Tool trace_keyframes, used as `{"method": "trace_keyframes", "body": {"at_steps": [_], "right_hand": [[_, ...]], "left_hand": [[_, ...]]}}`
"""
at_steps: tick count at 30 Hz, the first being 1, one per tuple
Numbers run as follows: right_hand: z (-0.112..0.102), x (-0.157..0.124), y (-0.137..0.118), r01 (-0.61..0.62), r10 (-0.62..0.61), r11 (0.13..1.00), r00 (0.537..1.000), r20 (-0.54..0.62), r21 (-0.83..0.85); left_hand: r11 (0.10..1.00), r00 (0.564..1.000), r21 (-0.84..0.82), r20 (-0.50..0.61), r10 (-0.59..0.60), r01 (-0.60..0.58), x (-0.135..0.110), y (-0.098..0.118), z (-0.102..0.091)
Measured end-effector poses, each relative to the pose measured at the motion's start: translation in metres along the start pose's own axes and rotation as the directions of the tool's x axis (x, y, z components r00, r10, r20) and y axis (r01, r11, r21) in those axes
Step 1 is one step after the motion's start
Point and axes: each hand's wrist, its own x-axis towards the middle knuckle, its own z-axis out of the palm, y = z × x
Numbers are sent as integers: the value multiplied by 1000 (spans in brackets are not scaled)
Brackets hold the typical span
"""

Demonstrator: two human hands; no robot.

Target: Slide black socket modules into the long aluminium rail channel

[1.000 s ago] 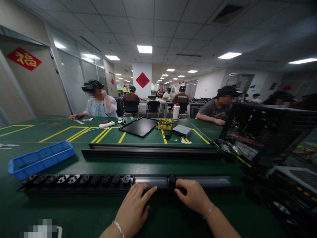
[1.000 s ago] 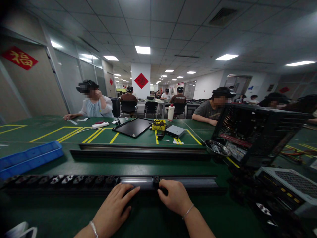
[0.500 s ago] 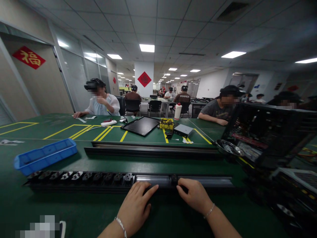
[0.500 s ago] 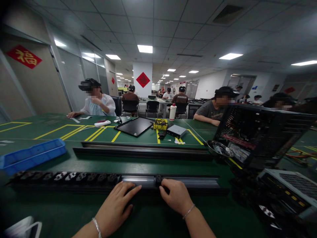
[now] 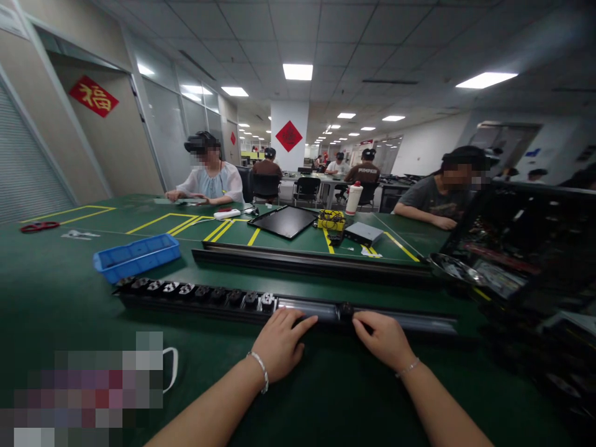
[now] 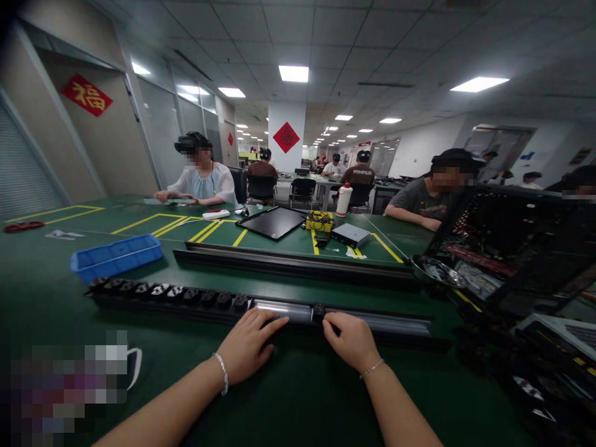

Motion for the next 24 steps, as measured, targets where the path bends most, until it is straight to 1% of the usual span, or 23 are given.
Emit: {"method": "trace_keyframes", "body": {"at_steps": [6, 10, 16, 24], "right_hand": [[-1, -4, -3, -4, 2, 998, 1000, -31, -58], [1, -8, -2, -39, 35, 996, 998, -57, -75], [-1, -11, -4, -48, 47, 995, 999, -13, -93], [0, -10, -4, -31, 27, 994, 999, -46, -103]], "left_hand": [[1000, 1000, 22, -23, 17, -16, -3, -1, 1], [999, 1000, 35, -27, 13, -12, -6, -2, 2], [999, 999, 43, -39, 23, -21, -8, -4, 3], [998, 998, 37, -40, 42, -41, -8, -6, 3]]}}
